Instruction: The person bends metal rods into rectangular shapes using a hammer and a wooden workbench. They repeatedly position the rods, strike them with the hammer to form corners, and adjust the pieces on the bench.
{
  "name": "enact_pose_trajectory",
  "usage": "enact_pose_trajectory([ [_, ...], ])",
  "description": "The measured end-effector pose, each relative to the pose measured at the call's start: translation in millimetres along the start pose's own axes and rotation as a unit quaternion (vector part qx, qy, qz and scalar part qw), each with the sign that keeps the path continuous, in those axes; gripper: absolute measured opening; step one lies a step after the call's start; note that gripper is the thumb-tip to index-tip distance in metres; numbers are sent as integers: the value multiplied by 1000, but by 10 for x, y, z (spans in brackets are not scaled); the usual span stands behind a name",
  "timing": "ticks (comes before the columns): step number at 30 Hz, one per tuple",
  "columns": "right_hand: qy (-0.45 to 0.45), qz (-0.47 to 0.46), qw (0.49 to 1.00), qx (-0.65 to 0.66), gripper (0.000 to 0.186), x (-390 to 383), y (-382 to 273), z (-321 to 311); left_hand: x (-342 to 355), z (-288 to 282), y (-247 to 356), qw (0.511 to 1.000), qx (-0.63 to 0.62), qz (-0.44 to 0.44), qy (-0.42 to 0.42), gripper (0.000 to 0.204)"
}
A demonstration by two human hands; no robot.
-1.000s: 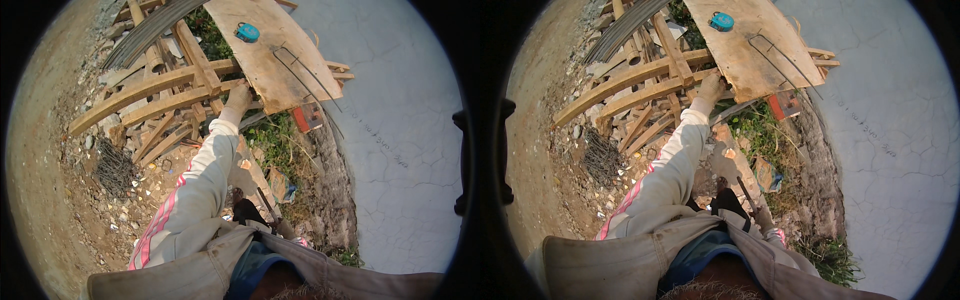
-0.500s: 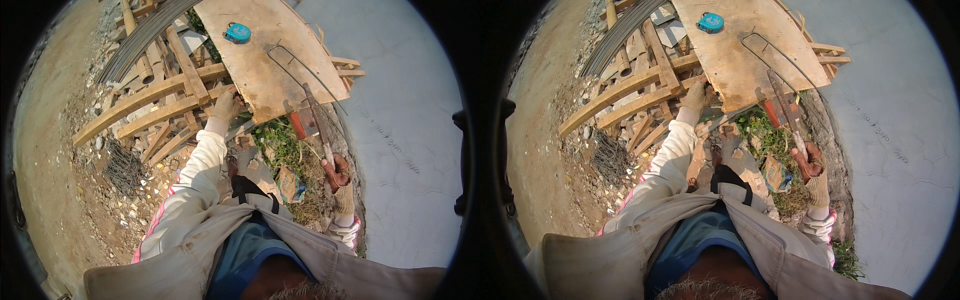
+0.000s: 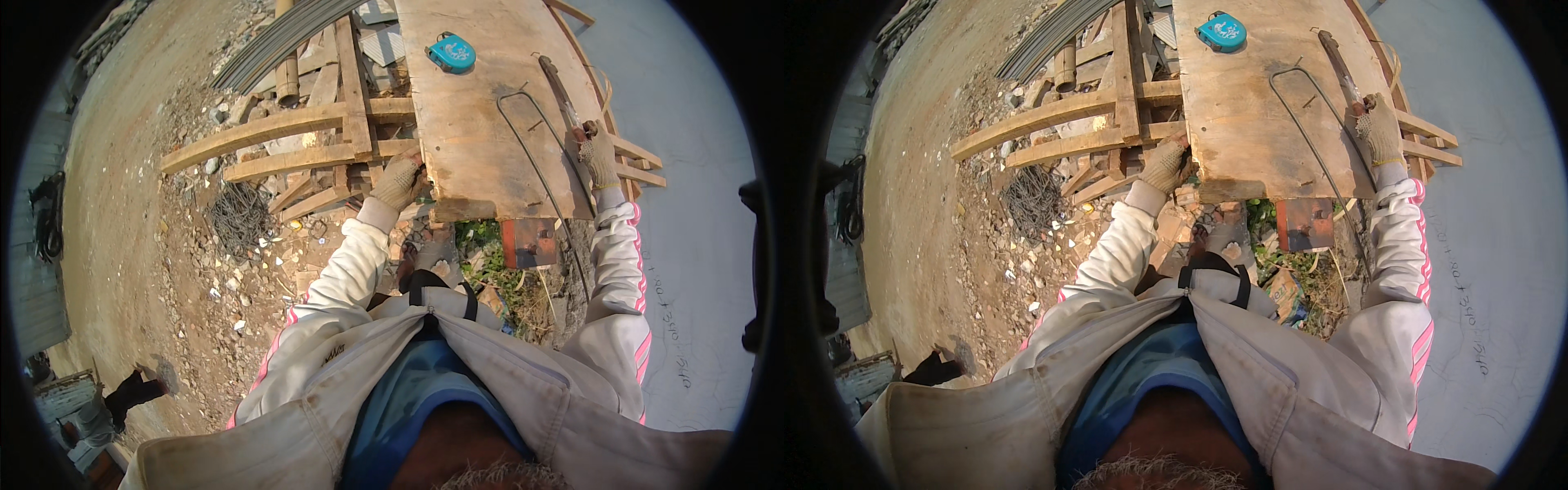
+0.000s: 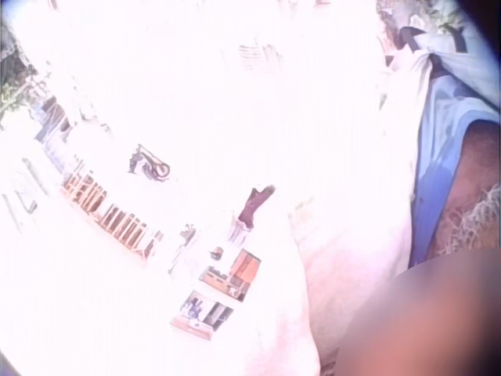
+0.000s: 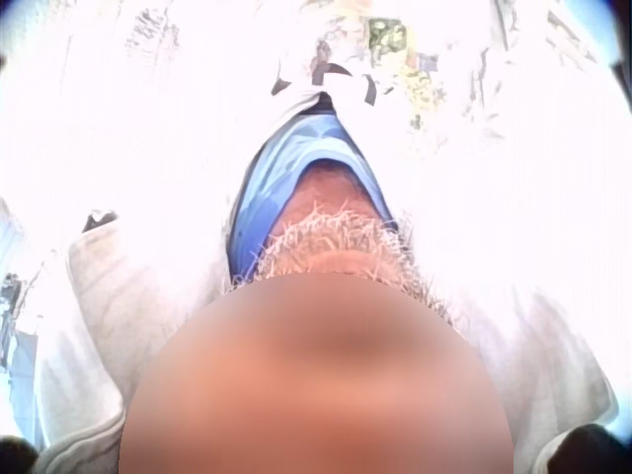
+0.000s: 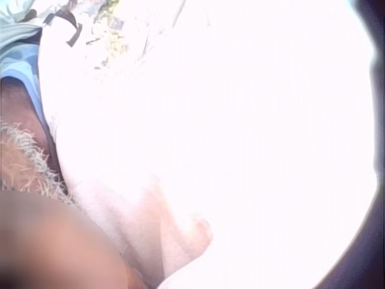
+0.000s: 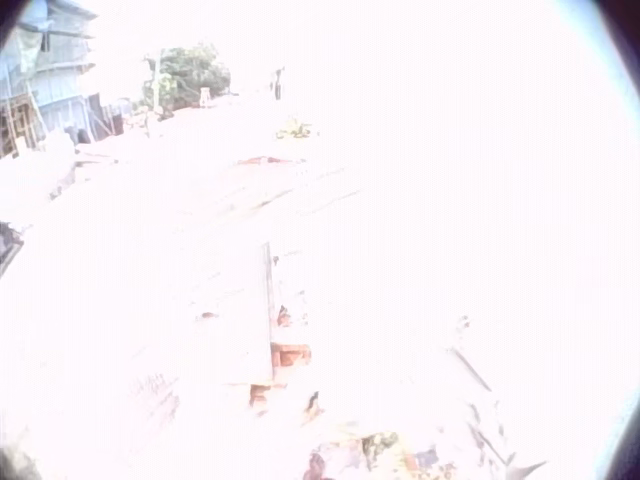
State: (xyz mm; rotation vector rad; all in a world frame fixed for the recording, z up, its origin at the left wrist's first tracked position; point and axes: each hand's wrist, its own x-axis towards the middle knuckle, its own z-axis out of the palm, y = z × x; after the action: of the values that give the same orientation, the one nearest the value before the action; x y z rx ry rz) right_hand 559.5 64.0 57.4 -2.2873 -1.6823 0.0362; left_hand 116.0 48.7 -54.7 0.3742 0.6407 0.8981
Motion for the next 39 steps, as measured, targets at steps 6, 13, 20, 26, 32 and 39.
enact_pose_trajectory([
  [6, 28, -51, 998, -14, 42, -16, -158, 95, 26, -177, -54, 705, 566, 421, -72, 43],
  [13, -13, -62, 997, 37, 44, -19, -219, 13, 172, -128, -183, 950, 243, 191, 37, 14],
  [20, 82, -115, 979, 147, 23, -404, -953, -310, 97, 81, -116, 994, -98, -18, 48, 21],
  [26, -150, -353, 916, 119, 38, -906, -2245, -113, 96, -72, -173, 885, 379, 263, -60, 52],
  [32, -267, -302, 914, 36, 39, -861, -2660, 156, 224, -235, -317, 978, 152, 130, -64, 40],
  [39, -481, -63, 717, 500, 27, -706, -2470, 435, 232, 31, -419, 989, -129, 60, -27, 32],
])
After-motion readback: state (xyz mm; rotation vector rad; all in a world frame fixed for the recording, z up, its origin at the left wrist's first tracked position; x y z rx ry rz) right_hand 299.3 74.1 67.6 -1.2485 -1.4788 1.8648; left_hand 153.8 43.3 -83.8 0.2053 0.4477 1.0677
